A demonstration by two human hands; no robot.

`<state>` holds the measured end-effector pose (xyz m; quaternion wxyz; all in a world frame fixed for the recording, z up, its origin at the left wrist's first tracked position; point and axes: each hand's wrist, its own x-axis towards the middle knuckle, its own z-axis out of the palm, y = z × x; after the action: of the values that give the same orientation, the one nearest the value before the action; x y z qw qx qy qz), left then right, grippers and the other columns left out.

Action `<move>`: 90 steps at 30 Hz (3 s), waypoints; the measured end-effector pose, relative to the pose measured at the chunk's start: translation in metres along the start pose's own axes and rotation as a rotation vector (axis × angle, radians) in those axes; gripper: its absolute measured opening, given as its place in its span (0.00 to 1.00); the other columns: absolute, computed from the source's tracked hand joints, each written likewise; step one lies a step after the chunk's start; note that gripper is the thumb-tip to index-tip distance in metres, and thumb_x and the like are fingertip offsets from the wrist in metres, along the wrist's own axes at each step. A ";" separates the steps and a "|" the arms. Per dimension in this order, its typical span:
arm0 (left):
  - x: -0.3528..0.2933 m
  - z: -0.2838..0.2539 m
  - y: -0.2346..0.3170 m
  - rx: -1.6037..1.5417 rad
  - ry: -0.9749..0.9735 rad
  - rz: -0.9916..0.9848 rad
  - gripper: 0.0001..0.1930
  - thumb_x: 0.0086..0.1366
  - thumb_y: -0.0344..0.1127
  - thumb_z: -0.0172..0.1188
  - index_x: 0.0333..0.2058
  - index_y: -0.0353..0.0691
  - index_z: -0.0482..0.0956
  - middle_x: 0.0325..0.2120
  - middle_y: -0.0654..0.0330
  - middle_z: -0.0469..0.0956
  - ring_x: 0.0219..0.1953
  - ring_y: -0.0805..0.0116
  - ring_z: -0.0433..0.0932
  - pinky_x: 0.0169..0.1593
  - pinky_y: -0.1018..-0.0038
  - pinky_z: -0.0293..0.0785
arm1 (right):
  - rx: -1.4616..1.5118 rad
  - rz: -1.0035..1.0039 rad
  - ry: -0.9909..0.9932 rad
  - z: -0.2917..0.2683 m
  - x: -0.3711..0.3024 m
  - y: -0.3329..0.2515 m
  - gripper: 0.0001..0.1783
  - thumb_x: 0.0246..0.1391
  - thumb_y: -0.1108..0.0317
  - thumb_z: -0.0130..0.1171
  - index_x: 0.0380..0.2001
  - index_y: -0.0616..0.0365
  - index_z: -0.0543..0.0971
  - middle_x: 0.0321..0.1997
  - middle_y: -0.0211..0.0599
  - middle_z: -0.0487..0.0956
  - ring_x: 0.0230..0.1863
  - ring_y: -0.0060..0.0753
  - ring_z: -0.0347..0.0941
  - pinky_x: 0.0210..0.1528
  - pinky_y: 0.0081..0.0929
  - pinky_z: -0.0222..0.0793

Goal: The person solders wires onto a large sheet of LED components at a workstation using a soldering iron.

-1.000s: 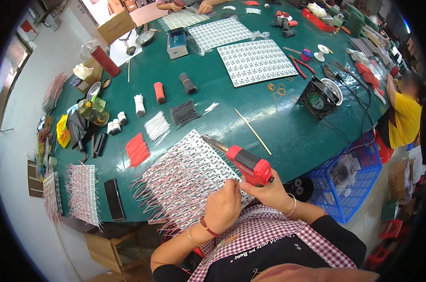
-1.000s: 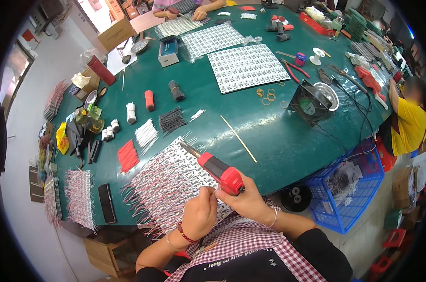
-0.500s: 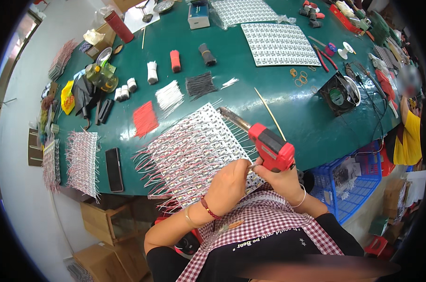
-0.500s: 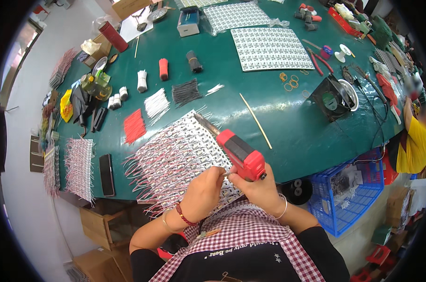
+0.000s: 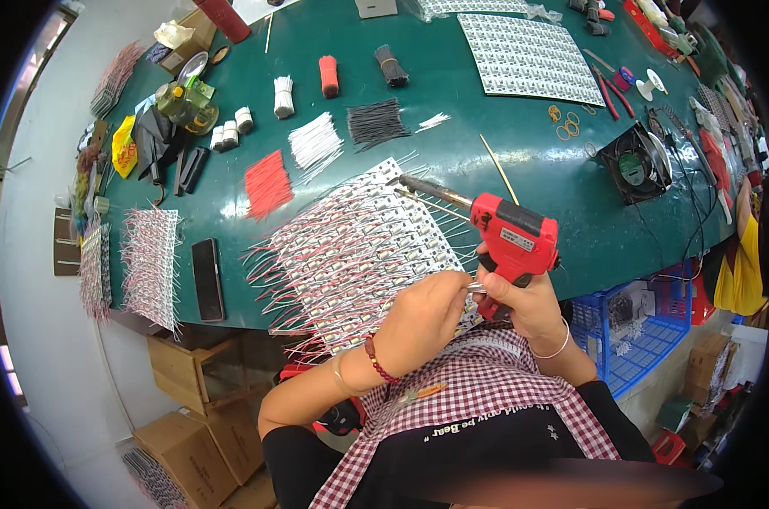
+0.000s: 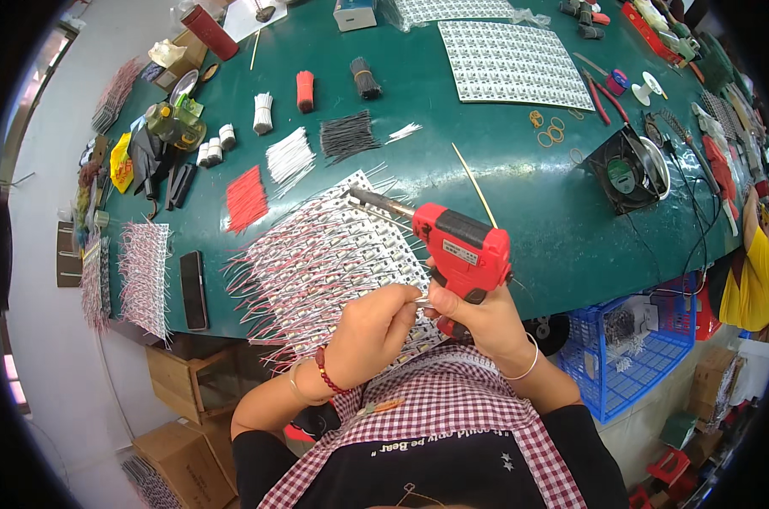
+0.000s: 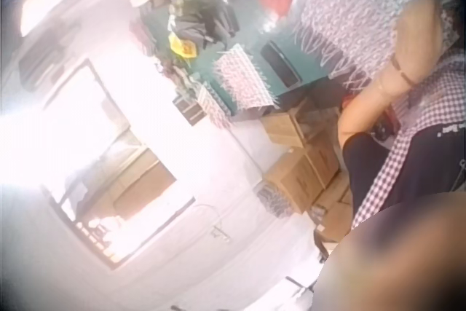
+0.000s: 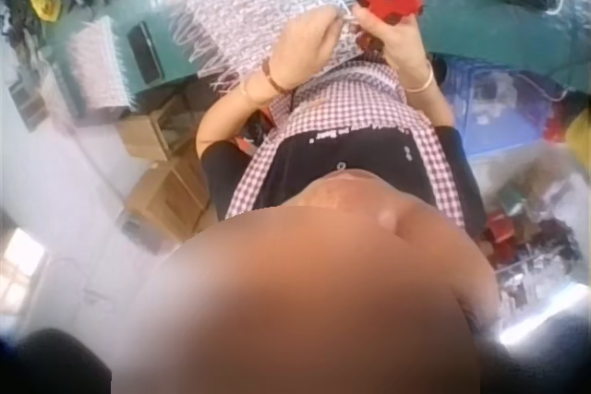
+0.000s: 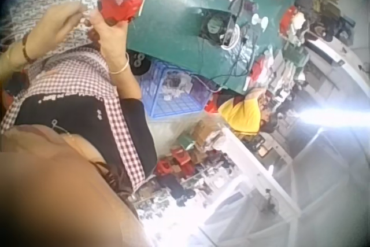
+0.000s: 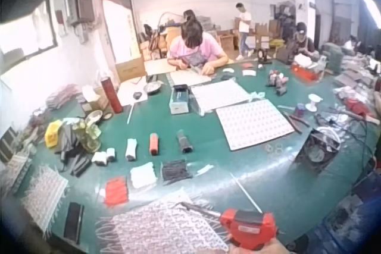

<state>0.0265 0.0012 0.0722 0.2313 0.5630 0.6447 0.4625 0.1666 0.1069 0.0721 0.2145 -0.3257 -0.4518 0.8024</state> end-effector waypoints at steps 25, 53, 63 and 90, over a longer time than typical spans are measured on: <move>0.040 -0.071 -0.100 0.411 0.121 -0.019 0.04 0.57 0.24 0.58 0.32 0.34 0.76 0.26 0.52 0.69 0.31 0.53 0.71 0.34 0.65 0.69 | -0.248 -0.136 0.025 -0.021 0.036 -0.020 0.25 0.58 0.59 0.59 0.51 0.66 0.68 0.26 0.37 0.76 0.27 0.29 0.76 0.31 0.25 0.74; 0.082 -0.088 -0.172 0.667 0.014 0.387 0.14 0.47 0.23 0.57 0.36 0.36 0.78 0.26 0.60 0.67 0.31 0.65 0.68 0.36 0.71 0.70 | -0.427 0.079 0.104 0.007 0.082 0.002 0.12 0.50 0.72 0.65 0.37 0.64 0.75 0.23 0.26 0.75 0.17 0.13 0.68 0.18 0.14 0.65; 0.081 -0.087 -0.171 0.677 0.003 0.383 0.13 0.47 0.23 0.57 0.36 0.35 0.77 0.26 0.59 0.66 0.31 0.64 0.68 0.36 0.71 0.69 | -0.384 0.018 0.128 0.006 0.077 0.002 0.15 0.51 0.74 0.63 0.42 0.65 0.75 0.24 0.27 0.75 0.17 0.14 0.68 0.17 0.14 0.64; 0.077 -0.085 -0.171 0.680 -0.004 0.386 0.14 0.48 0.23 0.56 0.36 0.34 0.77 0.28 0.58 0.68 0.32 0.63 0.69 0.36 0.71 0.70 | -0.421 0.060 0.148 0.011 0.075 0.003 0.13 0.49 0.72 0.66 0.38 0.64 0.76 0.24 0.27 0.76 0.17 0.13 0.68 0.18 0.13 0.65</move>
<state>-0.1506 0.0556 -0.0176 -0.0586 0.7193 0.6429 0.2564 0.1063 0.1474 0.0490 0.1504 -0.4344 -0.5827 0.6702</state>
